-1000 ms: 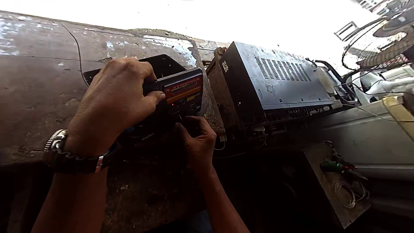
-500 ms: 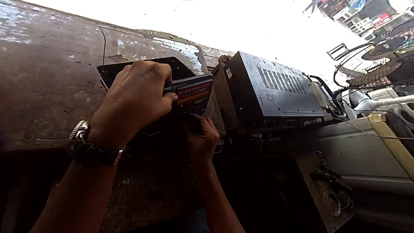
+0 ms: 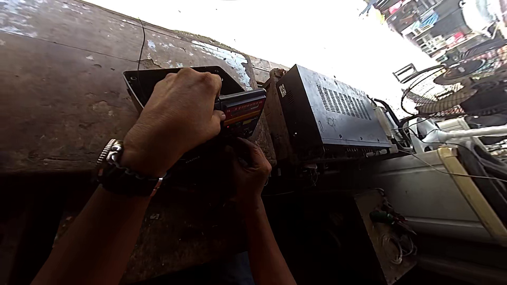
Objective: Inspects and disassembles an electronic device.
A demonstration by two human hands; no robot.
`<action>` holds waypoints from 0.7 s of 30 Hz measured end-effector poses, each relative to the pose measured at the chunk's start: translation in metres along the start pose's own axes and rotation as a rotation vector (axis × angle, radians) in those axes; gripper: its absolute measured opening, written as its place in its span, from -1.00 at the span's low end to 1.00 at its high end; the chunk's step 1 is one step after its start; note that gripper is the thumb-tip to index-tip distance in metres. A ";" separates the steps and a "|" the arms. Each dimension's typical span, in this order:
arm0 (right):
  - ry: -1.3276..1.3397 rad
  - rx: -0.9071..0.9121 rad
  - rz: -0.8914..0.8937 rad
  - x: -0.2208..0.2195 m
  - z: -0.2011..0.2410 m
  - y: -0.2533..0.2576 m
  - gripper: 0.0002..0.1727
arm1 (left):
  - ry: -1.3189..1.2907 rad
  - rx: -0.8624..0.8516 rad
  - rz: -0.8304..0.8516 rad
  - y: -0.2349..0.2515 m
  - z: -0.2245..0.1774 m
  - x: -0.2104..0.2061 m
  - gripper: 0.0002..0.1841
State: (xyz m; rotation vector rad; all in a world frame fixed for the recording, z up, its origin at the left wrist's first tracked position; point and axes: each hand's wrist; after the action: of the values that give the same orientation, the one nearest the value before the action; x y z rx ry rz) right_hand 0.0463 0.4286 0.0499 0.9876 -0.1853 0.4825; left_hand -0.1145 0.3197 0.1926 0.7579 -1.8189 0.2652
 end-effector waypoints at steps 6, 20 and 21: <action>0.035 0.009 0.015 -0.003 -0.002 0.003 -0.71 | -0.022 -0.019 0.028 0.004 0.004 0.001 -0.81; -0.048 0.047 -0.073 -0.015 -0.016 -0.002 -0.62 | 0.029 -0.039 -0.001 -0.004 -0.005 0.002 -0.80; -0.082 0.045 -0.075 -0.016 -0.015 -0.002 -0.64 | 0.023 -0.047 -0.005 -0.004 -0.004 0.001 -0.80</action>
State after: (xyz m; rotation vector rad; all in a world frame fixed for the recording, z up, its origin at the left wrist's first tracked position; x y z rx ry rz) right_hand 0.0326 0.4351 0.0343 1.0557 -0.2110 0.3789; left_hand -0.1087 0.3180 0.1948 0.7240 -1.7952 0.2265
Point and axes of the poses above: each hand's wrist, its own y-axis towards the middle knuckle, its own x-axis out of the back of the hand, z = x × y, and after that the axes turned 8 degrees about x, right-handed
